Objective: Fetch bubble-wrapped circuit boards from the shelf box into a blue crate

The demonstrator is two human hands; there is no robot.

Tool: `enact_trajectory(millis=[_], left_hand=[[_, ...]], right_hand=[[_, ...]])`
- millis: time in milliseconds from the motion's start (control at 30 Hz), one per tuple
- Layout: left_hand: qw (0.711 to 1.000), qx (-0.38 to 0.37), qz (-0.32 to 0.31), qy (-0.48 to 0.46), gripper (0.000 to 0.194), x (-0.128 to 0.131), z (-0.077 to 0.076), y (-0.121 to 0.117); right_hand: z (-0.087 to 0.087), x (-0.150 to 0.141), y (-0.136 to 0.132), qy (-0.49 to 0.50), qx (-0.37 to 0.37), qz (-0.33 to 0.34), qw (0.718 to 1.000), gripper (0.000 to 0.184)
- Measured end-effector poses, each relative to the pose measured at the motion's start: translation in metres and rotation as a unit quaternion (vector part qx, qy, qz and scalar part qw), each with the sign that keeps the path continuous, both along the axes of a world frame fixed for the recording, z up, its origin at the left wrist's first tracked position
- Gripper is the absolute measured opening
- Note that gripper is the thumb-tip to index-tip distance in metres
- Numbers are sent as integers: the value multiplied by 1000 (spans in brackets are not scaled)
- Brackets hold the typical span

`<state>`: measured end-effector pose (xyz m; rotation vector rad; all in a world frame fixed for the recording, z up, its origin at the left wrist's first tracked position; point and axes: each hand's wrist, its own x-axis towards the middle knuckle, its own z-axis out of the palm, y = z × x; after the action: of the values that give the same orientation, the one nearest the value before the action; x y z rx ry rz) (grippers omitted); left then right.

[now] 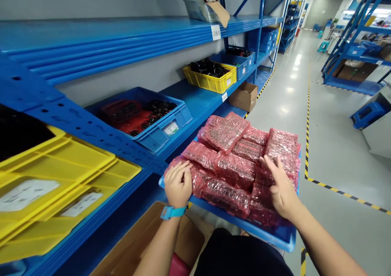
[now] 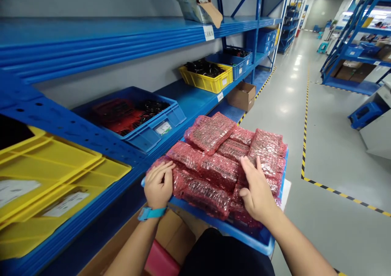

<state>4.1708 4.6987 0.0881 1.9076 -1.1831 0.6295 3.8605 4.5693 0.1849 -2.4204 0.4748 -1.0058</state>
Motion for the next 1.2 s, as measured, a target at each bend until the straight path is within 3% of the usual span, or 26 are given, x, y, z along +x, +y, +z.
enact_trajectory(millis=[67, 167, 300, 400, 600, 767, 867, 1100, 1200], left_hand=[[1000, 1, -1, 0, 25, 0, -1, 2], [1000, 2, -2, 2, 24, 0, -1, 5], [1000, 3, -6, 1, 24, 1, -3, 9], [1000, 9, -12, 11, 24, -1, -2, 13], [996, 61, -27, 52, 27, 0, 18, 22], [966, 237, -96, 32, 42, 9, 46, 10], [944, 304, -122, 42, 34, 15, 57, -6], [956, 267, -86, 89, 54, 32, 88, -57], [981, 133, -97, 102, 52, 36, 93, -57]], right_hand=[[2, 9, 10, -14, -3, 3, 1000, 70], [-11, 24, 30, 1, -27, 6, 1000, 76], [-47, 53, 50, 208, -75, -52, 974, 79], [-65, 66, 56, 285, -88, -91, 950, 77], [-79, 67, 64, 257, -104, -138, 951, 72], [-90, 64, 71, 193, -100, -165, 962, 56], [-95, 62, 73, 145, -104, -178, 968, 45], [-92, 61, 75, 102, -103, -182, 973, 34], [-91, 61, 76, 88, -106, -177, 974, 32]])
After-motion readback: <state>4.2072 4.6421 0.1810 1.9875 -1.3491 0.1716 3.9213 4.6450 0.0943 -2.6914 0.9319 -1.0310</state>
